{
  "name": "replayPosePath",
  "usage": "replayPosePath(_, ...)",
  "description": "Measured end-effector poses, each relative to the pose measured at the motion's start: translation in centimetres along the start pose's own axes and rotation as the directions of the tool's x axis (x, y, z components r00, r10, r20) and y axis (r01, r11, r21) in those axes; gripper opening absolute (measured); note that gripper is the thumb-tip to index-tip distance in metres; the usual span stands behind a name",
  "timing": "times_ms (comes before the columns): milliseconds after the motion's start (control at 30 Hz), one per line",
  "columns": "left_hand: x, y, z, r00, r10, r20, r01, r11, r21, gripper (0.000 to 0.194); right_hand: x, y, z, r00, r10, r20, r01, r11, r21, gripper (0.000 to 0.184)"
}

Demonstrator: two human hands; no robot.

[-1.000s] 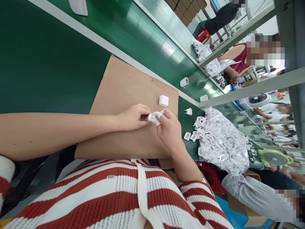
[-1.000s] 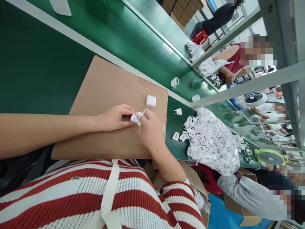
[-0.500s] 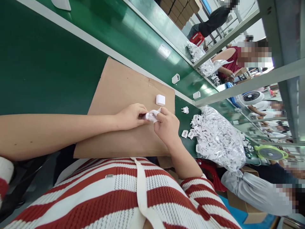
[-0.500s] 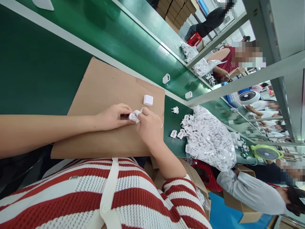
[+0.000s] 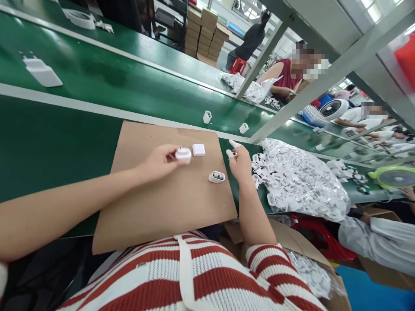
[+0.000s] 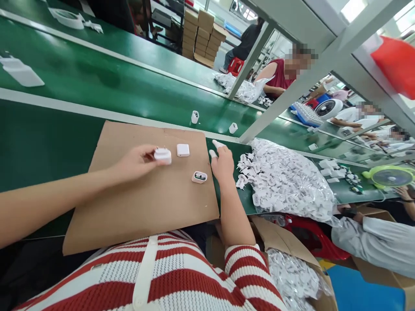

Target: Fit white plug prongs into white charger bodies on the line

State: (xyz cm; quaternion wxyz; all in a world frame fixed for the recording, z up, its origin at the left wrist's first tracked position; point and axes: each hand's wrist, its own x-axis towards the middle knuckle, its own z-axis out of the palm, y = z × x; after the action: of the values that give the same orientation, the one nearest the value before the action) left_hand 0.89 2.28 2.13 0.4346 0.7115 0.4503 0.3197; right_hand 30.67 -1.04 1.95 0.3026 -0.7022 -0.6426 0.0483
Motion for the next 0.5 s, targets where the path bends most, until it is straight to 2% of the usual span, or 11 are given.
replayPosePath(100,5.7,-0.6,-2.7,0.982,-0.022,-0.188,0.056,0.982,0.182,0.050,1.5,3.8,1.0,0.992,0.113,0.061,-0.101,0.979,-0.176,0.047)
replayPosePath(167,9.7,-1.8,-4.5,0.956,0.001,-0.294,0.092,0.949,0.302,0.049,1.7,4.9,1.7,0.982,0.160,0.098,-0.145,0.979,-0.144,0.044)
replayPosePath(267,14.4,-3.7,-6.1,0.927,0.002,-0.376,0.154,0.911,0.383,0.045,1.5,5.4,2.2,0.981,0.190,0.044,-0.188,0.982,-0.034,0.035)
replayPosePath(333,16.3,-4.2,-6.4,0.899,-0.042,-0.436,0.231,0.891,0.391,0.047,1.4,5.3,2.1,0.978,0.209,0.003,-0.209,0.978,0.011,0.030)
replayPosePath(400,17.4,-3.7,-5.9,0.830,-0.035,-0.557,0.304,0.865,0.399,0.059,1.3,5.0,1.9,0.978,0.206,-0.015,-0.205,0.977,0.063,0.028)
replayPosePath(467,17.7,-2.4,-4.7,0.738,0.079,-0.671,0.311,0.842,0.442,0.076,1.1,4.5,1.7,0.983,0.177,-0.039,-0.170,0.975,0.146,0.028)
replayPosePath(500,17.7,-1.6,-3.9,0.717,0.148,-0.681,0.288,0.827,0.483,0.082,1.0,4.1,1.5,0.985,0.163,-0.058,-0.148,0.968,0.204,0.029)
